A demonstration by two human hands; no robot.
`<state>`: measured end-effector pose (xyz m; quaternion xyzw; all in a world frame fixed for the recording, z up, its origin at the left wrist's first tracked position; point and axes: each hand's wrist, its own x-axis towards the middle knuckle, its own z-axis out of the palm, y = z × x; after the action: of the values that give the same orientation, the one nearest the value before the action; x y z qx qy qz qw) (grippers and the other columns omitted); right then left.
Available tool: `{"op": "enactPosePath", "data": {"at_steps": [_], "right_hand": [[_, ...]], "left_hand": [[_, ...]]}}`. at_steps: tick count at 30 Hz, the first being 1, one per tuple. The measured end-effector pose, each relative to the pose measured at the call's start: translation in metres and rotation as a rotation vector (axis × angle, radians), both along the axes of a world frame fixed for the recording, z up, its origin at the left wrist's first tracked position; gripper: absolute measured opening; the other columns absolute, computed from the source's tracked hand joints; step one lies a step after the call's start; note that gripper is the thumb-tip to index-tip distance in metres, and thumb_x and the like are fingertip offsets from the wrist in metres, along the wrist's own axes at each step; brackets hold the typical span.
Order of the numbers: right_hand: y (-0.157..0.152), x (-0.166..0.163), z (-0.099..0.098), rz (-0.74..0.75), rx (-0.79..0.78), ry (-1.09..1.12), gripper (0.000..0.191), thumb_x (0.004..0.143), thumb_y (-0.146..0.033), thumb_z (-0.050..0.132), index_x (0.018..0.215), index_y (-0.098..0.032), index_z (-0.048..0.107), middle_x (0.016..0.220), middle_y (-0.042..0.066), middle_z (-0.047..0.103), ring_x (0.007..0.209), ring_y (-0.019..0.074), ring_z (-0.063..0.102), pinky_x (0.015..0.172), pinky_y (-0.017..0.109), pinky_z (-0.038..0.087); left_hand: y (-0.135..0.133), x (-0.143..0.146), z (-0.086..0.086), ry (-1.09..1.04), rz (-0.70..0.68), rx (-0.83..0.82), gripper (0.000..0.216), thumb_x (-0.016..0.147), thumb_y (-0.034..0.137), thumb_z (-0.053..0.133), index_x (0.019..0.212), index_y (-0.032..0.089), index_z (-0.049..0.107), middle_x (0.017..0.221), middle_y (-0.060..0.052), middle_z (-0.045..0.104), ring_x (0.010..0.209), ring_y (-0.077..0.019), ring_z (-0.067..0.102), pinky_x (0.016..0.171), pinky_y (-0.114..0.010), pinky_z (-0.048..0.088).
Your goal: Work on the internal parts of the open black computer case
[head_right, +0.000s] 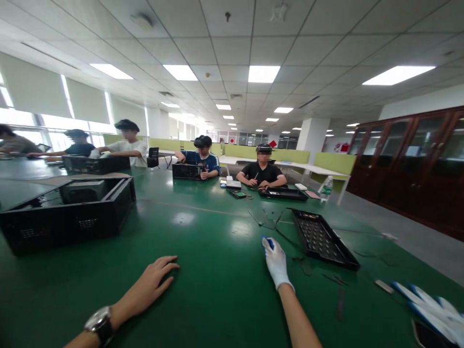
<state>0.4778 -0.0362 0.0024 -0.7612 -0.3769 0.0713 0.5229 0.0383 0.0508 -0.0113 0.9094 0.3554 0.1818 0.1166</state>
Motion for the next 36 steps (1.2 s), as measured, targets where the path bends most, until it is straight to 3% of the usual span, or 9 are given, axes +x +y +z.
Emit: {"op": "enactPosePath", "data": {"at_steps": [4,7,14,19,21,25,29,33,36], "right_hand": [[0.003,0.002,-0.001,0.018,0.002,-0.046,0.068,0.064,-0.074,0.053,0.107,-0.021,0.061,0.120,0.016,0.062,0.107,0.0335,0.064,0.099,0.045,0.047],[-0.002,0.003,0.002,0.017,-0.050,-0.065,0.075,0.064,-0.070,0.055,0.121,-0.021,0.058,0.127,0.017,0.058,0.110,0.0357,0.063,0.097,0.048,0.049],[-0.003,-0.009,0.010,0.070,-0.228,-0.131,0.087,0.068,-0.075,0.043,0.131,-0.015,0.052,0.100,0.016,0.070,0.092,0.0378,0.068,0.089,0.051,0.052],[0.001,-0.010,0.001,0.084,-0.088,-0.329,0.055,0.074,-0.060,0.048,0.108,-0.021,0.066,0.121,0.018,0.066,0.109,0.0368,0.066,0.096,0.051,0.053],[0.000,-0.008,-0.003,0.130,-0.120,-0.427,0.041,0.074,-0.051,0.050,0.098,-0.024,0.071,0.118,0.016,0.068,0.109,0.0360,0.066,0.097,0.051,0.053],[-0.002,-0.006,-0.009,0.192,-0.258,-0.613,0.039,0.073,-0.043,0.051,0.099,-0.025,0.074,0.115,0.015,0.071,0.102,0.0394,0.067,0.097,0.058,0.051],[0.000,-0.007,-0.012,0.169,-0.283,-0.570,0.044,0.078,-0.048,0.050,0.112,-0.027,0.069,0.095,0.011,0.073,0.088,0.0369,0.070,0.083,0.054,0.056],[0.005,-0.005,-0.013,0.173,-0.216,-0.518,0.044,0.080,-0.049,0.049,0.113,-0.026,0.068,0.104,0.013,0.073,0.100,0.0371,0.069,0.087,0.053,0.056],[0.007,-0.001,-0.014,0.211,-0.159,-0.505,0.041,0.081,-0.048,0.045,0.103,-0.025,0.070,0.113,0.014,0.072,0.108,0.0381,0.067,0.096,0.054,0.053]], "left_hand": [[-0.005,0.001,0.005,-0.018,0.004,0.006,0.033,0.100,0.028,0.048,0.131,0.028,0.059,0.151,-0.008,0.048,0.142,-0.0271,0.042,0.117,-0.053,0.039],[-0.008,0.002,0.009,-0.030,0.005,-0.006,0.033,0.100,0.027,0.050,0.131,0.027,0.059,0.151,-0.008,0.048,0.142,-0.0285,0.043,0.117,-0.054,0.039],[-0.015,0.001,0.019,-0.019,0.017,-0.022,0.034,0.097,0.021,0.053,0.131,0.024,0.060,0.150,-0.010,0.049,0.142,-0.0300,0.043,0.117,-0.057,0.038],[-0.016,-0.002,0.016,-0.022,0.008,0.021,0.033,0.098,0.022,0.054,0.130,0.025,0.060,0.151,-0.009,0.049,0.145,-0.0317,0.039,0.117,-0.058,0.040],[-0.019,0.000,0.013,-0.029,-0.019,0.117,0.034,0.095,0.014,0.053,0.127,0.023,0.061,0.148,-0.010,0.051,0.146,-0.0320,0.038,0.117,-0.057,0.041],[-0.027,0.007,0.019,-0.066,-0.097,0.279,0.041,0.093,0.008,0.049,0.131,0.021,0.056,0.143,-0.010,0.055,0.143,-0.0293,0.042,0.117,-0.053,0.043],[0.006,0.012,0.066,-0.065,-0.085,0.424,0.035,0.099,0.021,0.052,0.133,0.019,0.055,0.140,-0.010,0.057,0.141,-0.0268,0.043,0.119,-0.047,0.041],[0.089,0.010,0.139,-0.024,0.031,0.511,0.036,0.105,0.034,0.044,0.136,0.017,0.054,0.143,-0.012,0.053,0.142,-0.0279,0.039,0.123,-0.049,0.031],[0.144,0.004,0.175,0.062,0.138,0.467,0.034,0.106,0.036,0.044,0.125,0.013,0.061,0.132,-0.015,0.059,0.131,-0.0286,0.050,0.115,-0.052,0.039]]}}
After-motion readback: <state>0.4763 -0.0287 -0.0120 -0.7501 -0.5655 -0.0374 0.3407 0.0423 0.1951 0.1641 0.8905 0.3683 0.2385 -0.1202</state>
